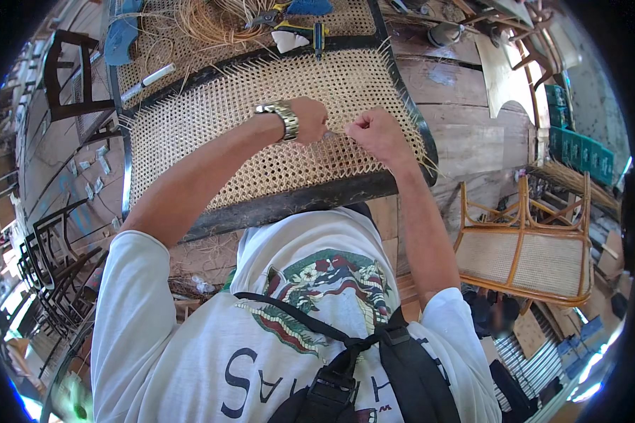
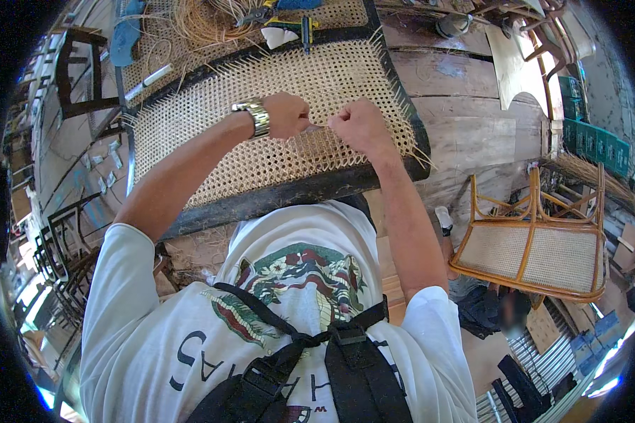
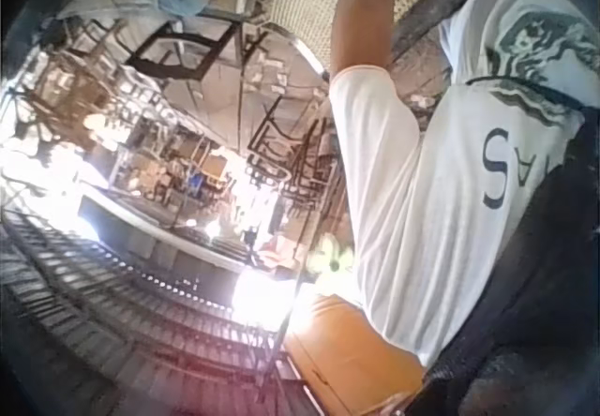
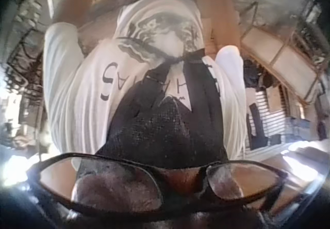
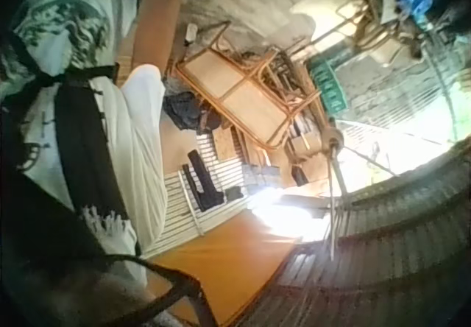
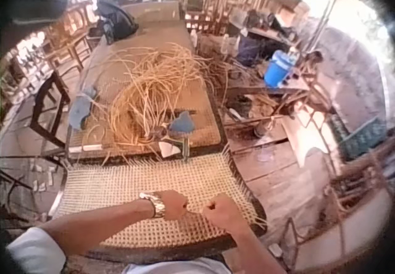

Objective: Repairing a rattan chair seat by weaving new rattan strips through the frame.

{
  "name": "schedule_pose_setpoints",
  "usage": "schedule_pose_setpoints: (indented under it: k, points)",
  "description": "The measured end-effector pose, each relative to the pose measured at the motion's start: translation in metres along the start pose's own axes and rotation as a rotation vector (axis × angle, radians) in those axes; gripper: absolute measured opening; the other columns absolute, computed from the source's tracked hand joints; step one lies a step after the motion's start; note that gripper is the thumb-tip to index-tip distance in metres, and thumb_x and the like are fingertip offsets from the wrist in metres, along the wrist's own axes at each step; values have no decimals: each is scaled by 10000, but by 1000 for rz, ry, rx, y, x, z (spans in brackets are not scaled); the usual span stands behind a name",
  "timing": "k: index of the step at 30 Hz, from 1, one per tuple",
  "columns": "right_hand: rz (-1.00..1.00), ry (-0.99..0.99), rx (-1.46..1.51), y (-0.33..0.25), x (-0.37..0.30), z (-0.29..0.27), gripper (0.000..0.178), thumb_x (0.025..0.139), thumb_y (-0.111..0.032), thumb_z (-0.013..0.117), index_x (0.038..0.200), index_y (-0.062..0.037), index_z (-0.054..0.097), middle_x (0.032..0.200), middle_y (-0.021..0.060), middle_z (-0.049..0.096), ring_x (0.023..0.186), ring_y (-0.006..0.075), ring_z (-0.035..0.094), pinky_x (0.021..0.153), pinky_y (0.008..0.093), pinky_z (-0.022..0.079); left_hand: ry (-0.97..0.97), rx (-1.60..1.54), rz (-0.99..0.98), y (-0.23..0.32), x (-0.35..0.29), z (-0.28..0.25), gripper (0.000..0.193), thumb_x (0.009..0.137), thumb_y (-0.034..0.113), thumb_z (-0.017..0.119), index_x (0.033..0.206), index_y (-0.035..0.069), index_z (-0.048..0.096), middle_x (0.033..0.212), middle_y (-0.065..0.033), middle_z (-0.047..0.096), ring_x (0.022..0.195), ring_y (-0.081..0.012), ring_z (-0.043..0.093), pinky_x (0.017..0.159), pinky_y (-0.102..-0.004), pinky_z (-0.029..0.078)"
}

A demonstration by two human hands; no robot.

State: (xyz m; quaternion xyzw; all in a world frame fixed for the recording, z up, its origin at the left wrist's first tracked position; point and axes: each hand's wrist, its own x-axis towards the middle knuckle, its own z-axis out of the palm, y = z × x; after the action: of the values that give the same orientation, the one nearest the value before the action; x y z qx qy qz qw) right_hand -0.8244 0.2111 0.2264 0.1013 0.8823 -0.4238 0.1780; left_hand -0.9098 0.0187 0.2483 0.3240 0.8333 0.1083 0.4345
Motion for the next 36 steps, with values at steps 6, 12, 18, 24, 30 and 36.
schedule_pose_setpoints:
  k: [6, 12, 18, 24, 30, 36]
  points:
    - [87, 5, -29, -20, -9, -14, 185, 733, -159, 683, 730, 26, 683, 624, 177, 637, 600, 257, 656, 621, 375, 524, -116, 293, -48, 33, 13, -18, 327, 885, 305, 610, 913, 3, 735, 829, -198, 719, 784, -333, 707, 714, -442, 550]
    - [141, -72, -72, -27, -9, -15, 197, 762, -179, 727, 729, 12, 692, 852, 205, 668, 780, 320, 673, 738, 398, 531, -35, 373, -57, 42, 30, -2, 231, 826, 193, 629, 890, -2, 736, 812, -225, 711, 759, -347, 716, 656, -441, 567]
    - [-67, 62, -260, -15, -9, 12, 124, 788, -139, 715, 787, -17, 700, 980, 190, 608, 919, 362, 630, 833, 434, 508, 115, -187, -75, 3, 8, 30, 347, 912, 326, 601, 810, 11, 704, 677, -137, 691, 612, -248, 694, 580, -398, 551]
    - [-172, 148, -208, -12, -19, 15, 111, 806, -110, 676, 806, 1, 686, 991, 189, 597, 934, 372, 606, 854, 443, 496, -15, -252, -118, 5, 13, 12, 533, 873, 581, 602, 786, 65, 701, 646, -78, 695, 560, -180, 684, 603, -329, 550]
    - [-346, 100, -344, -8, -29, 7, 146, 842, -132, 660, 910, -3, 658, 982, 189, 601, 930, 379, 608, 844, 463, 498, 218, 201, -51, -20, 2, -17, 371, 922, 372, 547, 988, 39, 696, 798, -141, 712, 783, -228, 706, 716, -400, 568]
    - [116, 135, -420, -7, -33, -18, 352, 926, -368, 595, 938, -22, 661, 1004, 213, 663, 949, 389, 648, 819, 486, 515, 336, 202, -98, -47, -11, -55, 449, 903, 515, 620, 980, 75, 663, 813, -120, 670, 765, -260, 667, 679, -447, 526]
